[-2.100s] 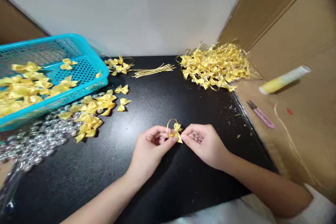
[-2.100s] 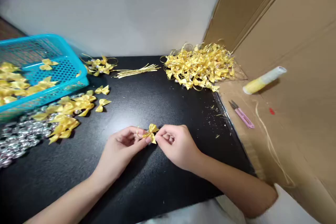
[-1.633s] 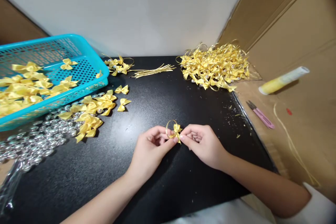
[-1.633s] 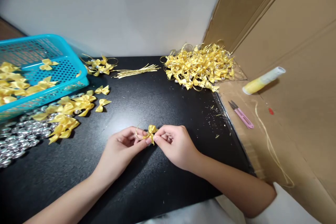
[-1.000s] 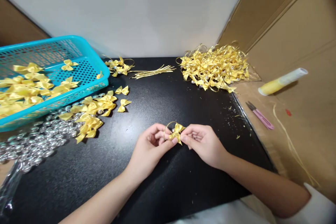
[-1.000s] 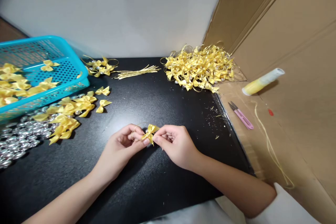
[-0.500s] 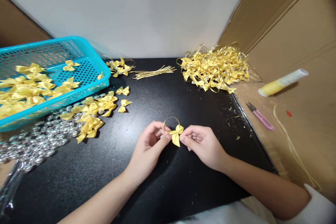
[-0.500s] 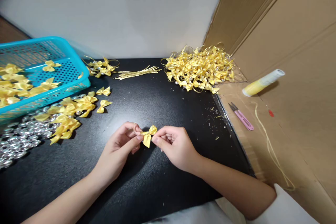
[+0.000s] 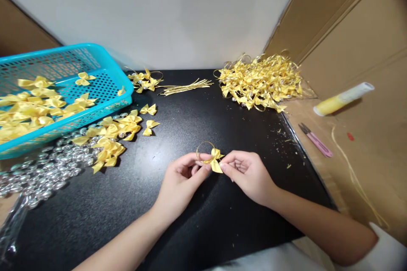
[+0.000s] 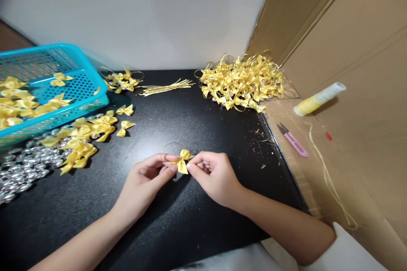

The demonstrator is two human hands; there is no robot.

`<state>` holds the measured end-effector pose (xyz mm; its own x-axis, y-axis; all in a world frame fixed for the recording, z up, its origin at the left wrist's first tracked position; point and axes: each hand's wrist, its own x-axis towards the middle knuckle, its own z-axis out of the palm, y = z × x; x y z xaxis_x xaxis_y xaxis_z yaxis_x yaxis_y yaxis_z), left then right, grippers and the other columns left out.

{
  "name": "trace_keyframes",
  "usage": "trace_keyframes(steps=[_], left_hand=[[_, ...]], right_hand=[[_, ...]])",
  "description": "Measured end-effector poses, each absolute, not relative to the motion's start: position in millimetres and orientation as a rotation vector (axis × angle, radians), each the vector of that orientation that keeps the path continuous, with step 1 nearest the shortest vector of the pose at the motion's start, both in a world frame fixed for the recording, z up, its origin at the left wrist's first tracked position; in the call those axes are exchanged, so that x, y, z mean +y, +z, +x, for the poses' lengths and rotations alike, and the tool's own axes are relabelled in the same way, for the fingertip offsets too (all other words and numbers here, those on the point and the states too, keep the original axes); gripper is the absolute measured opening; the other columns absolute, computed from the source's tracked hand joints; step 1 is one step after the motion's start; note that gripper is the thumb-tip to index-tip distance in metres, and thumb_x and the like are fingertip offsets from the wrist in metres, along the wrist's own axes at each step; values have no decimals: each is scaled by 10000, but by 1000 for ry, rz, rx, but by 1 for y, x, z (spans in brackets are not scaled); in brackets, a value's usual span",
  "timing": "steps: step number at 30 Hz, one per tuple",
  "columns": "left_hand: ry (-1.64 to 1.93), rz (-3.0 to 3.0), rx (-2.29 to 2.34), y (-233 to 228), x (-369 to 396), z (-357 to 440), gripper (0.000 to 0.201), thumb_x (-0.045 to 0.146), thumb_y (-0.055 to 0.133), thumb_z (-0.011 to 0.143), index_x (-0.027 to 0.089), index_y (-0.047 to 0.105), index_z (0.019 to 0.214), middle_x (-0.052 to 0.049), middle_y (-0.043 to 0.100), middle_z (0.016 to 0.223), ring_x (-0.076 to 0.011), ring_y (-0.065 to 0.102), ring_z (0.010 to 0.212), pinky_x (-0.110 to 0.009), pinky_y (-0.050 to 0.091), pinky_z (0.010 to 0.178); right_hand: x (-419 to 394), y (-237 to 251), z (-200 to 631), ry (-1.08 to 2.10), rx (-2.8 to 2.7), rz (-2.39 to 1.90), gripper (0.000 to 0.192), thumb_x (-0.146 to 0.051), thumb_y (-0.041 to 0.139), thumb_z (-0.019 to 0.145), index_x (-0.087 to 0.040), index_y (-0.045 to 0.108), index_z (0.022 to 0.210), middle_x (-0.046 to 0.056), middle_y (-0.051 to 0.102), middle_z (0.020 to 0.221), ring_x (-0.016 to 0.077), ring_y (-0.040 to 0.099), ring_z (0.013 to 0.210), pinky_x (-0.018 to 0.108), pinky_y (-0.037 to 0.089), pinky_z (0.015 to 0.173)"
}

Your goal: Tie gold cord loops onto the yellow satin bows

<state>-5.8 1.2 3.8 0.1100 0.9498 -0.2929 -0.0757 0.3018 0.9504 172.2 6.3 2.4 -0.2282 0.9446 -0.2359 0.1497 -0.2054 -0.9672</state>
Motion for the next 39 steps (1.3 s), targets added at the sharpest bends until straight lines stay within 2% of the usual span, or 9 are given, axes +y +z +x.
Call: trace_keyframes(steps=[6,13,25,30,35,39], left_hand=[[965,998,1233,0,0,-5,117,263,774,713,189,760,802,7,648,667,-100,454,587,-225,357,583],[913,978,1294,4,-1,-4,122,281,779,693,169,736,709,10,618,616,-94,421,553,-225,341,566],[918,1014,1230,2,-2,-4,141,282,745,755,177,699,838,-5,651,749,-121,525,649,-243,404,641],[916,1044,1241,0,-3,-3,142,281,735,770,181,695,862,-13,659,766,-135,546,669,-249,399,625],[927,1091,1242,-4,-4,-3,135,278,721,787,194,685,886,-14,664,794,-137,556,703,-239,405,621],[940,1123,1227,-3,-3,-3,122,262,715,792,200,675,889,1,651,775,-118,531,665,-226,417,620]], right_hand=[[7,3,176,1406,-1442,-1388,224,-351,639,806,-158,632,694,-37,464,526,80,403,487,229,326,471],[5,3,175,1342,-1515,-1379,209,-320,614,834,-161,642,702,-18,511,546,92,438,501,243,360,495],[6,0,174,1369,-1513,-1375,188,-289,609,830,-160,643,697,-18,531,550,88,447,500,239,350,494],[6,1,174,1376,-1507,-1384,187,-284,624,818,-155,656,687,-4,583,570,87,468,497,231,371,494],[6,3,173,1392,-1517,-1396,188,-292,633,800,-157,646,669,-13,561,546,78,435,478,222,336,463],[8,1,174,1464,-1473,-1376,192,-316,631,805,-160,642,694,-9,568,579,90,476,518,235,388,508]])
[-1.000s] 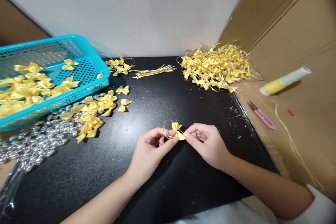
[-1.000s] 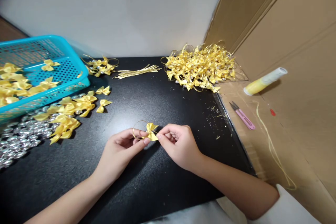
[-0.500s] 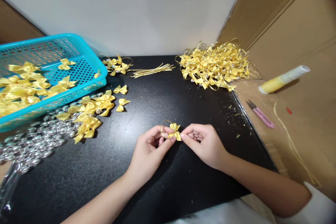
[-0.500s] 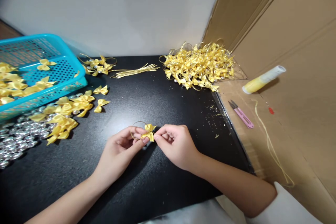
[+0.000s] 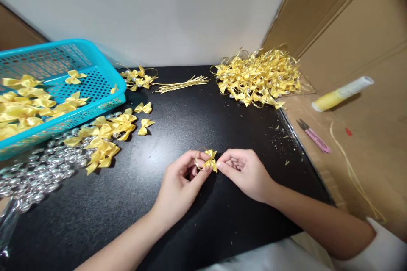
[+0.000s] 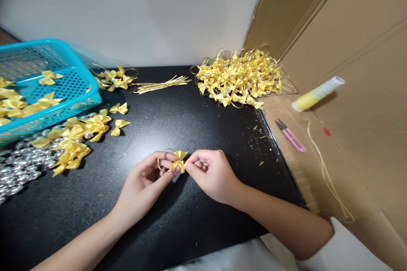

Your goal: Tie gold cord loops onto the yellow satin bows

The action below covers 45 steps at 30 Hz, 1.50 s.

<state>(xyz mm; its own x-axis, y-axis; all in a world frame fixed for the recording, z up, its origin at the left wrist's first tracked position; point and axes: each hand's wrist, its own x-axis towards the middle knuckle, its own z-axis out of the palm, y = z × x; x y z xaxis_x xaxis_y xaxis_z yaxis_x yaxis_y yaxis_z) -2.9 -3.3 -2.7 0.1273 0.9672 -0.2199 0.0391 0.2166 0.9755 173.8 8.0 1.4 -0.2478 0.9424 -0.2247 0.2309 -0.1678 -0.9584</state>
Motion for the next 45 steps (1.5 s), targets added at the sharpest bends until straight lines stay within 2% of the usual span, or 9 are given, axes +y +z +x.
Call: trace_keyframes(steps=[10,15,21,26,32,36,40,45], left_hand=[[906,1116,1235,-1,-1,-5,148,277,724,783,182,664,879,6,633,714,-116,498,628,-236,394,603],[896,1122,1230,0,-1,-4,141,284,715,788,184,669,877,-3,649,777,-115,510,644,-233,384,592],[880,1163,1199,0,-1,-2,118,274,710,806,178,687,870,3,646,749,-117,541,677,-226,414,630],[897,1217,1210,-3,-2,-2,110,287,695,822,182,693,853,-8,667,810,-110,536,672,-220,408,608],[919,1380,1250,0,-2,-8,126,289,664,845,195,700,920,-19,677,818,-119,515,643,-232,435,593],[972,1531,1257,0,0,-11,108,273,649,862,194,711,821,-26,642,797,-137,550,702,-236,437,599],[954,1512,1278,-3,-1,-11,132,281,623,884,193,690,813,-16,627,760,-131,552,669,-245,441,604],[928,1384,1307,-2,-3,-7,146,313,631,867,177,682,853,-26,672,763,-138,591,658,-255,462,620]], right_hand=[[9,0,173,1535,-1391,-1304,192,-325,642,813,-158,655,719,-4,587,622,102,506,574,247,428,557],[7,-1,172,1511,-1390,-1294,186,-317,634,819,-155,659,729,9,615,636,108,533,576,251,443,565],[6,0,170,1471,-1426,-1282,189,-311,635,819,-155,668,718,30,657,645,126,579,585,257,456,568],[5,-1,170,1460,-1429,-1296,192,-316,633,820,-158,668,717,25,648,632,121,566,564,251,439,546],[6,-2,170,1494,-1381,-1290,176,-316,637,815,-159,671,745,25,651,657,121,563,582,250,437,559],[6,0,170,1472,-1423,-1290,176,-301,619,837,-161,641,733,-14,561,610,97,485,553,237,383,536],[4,0,171,1441,-1501,-1264,181,-295,559,894,-170,594,768,-56,433,580,82,386,531,233,311,514],[3,-1,173,1452,-1571,-1254,141,-272,493,937,-182,568,859,-65,445,575,85,398,518,232,307,514]])
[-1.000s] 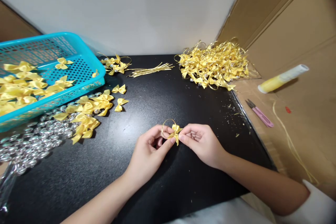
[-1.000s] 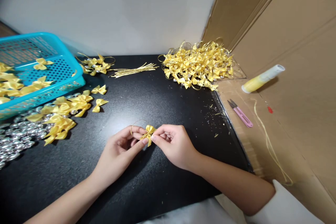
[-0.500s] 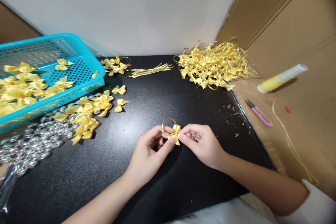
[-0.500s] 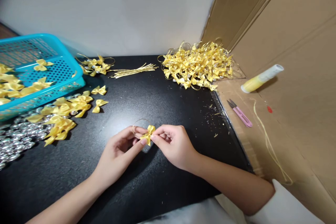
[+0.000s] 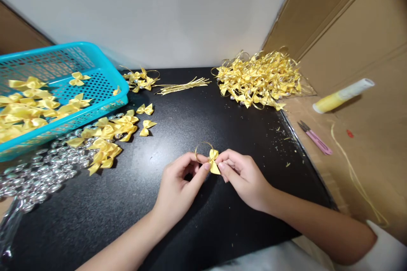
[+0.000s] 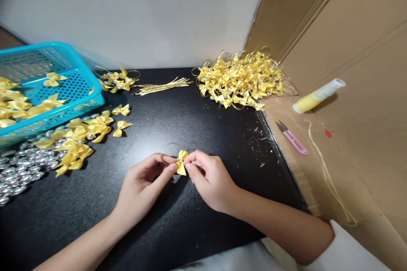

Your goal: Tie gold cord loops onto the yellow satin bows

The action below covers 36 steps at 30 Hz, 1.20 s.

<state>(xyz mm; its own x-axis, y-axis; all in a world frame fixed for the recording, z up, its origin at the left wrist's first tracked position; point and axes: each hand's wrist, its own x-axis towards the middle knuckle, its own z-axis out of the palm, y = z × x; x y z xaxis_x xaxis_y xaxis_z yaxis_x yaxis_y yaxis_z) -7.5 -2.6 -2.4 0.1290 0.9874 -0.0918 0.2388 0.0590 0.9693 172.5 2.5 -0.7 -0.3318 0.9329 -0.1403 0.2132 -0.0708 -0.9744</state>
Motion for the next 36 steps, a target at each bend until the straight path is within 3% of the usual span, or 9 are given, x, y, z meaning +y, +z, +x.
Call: trace_keyframes(steps=[7,11,36], left_hand=[[971,1219,1295,-1,-2,-6,129,296,685,821,171,684,786,-11,700,745,-124,614,665,-228,485,643],[997,1213,1288,-2,-3,-5,97,266,693,820,176,691,783,-10,719,769,-125,636,706,-222,495,682],[983,1109,1348,3,-3,0,149,306,697,801,166,686,749,-2,654,687,-114,543,624,-226,436,608]], right_hand=[[1,1,171,1427,-1577,-1241,16,-219,469,935,-209,467,923,-64,548,607,90,493,541,229,378,570],[0,1,170,1402,-1555,-1240,79,-201,468,932,-227,412,884,-74,552,605,83,484,527,221,379,564],[-7,-2,165,1254,-1557,-1292,101,-215,494,916,-233,415,855,-57,598,608,97,552,527,216,417,551]])
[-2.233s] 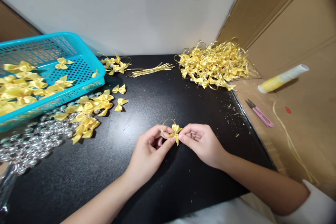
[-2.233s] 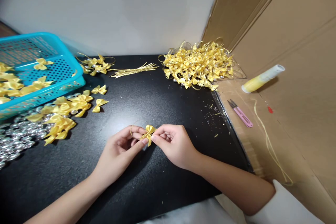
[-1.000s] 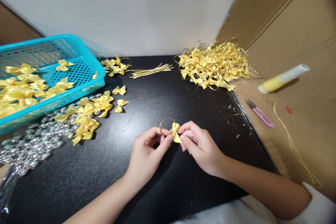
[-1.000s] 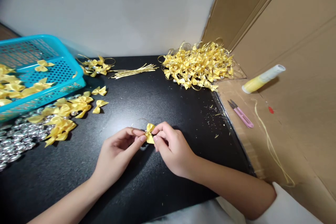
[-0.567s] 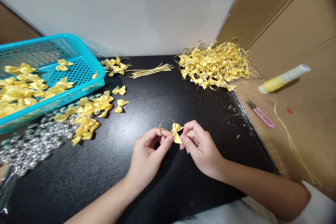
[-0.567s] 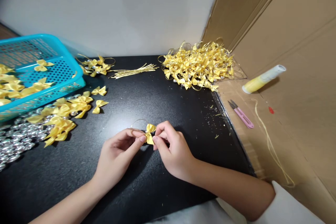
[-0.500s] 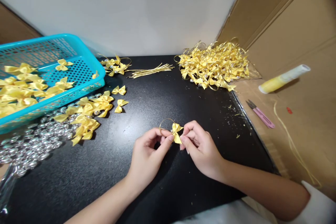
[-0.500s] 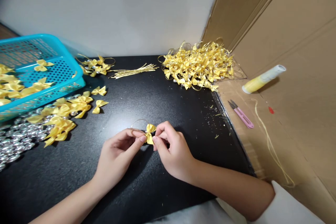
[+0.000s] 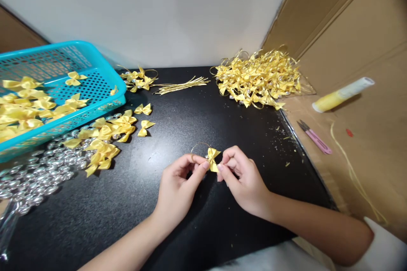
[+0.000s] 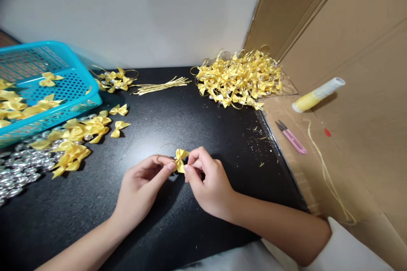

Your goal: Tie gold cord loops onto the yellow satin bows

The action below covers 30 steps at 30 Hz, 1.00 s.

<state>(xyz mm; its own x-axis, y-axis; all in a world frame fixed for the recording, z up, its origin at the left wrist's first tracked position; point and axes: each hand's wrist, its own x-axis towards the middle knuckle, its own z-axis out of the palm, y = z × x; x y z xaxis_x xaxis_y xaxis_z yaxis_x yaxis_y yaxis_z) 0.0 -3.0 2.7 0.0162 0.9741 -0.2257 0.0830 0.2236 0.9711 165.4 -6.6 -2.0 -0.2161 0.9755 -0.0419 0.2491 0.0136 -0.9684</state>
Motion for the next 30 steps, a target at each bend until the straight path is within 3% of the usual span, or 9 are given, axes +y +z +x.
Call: trace_keyframes(steps=[18,30], left_hand=[[932,1089,1324,3,-6,2,191,345,693,814,163,699,758,-16,669,679,-145,575,653,-254,446,632],[1093,1185,1325,3,-8,4,91,254,738,765,174,698,776,-16,687,697,-142,584,648,-258,475,635]], right_hand=[[-7,-6,161,1257,-1481,-1226,102,-219,508,922,-234,430,858,-44,624,647,101,599,573,213,424,527],[-8,-11,162,1177,-1520,-1180,100,-199,509,927,-237,439,865,-37,637,693,108,646,621,224,474,572]])
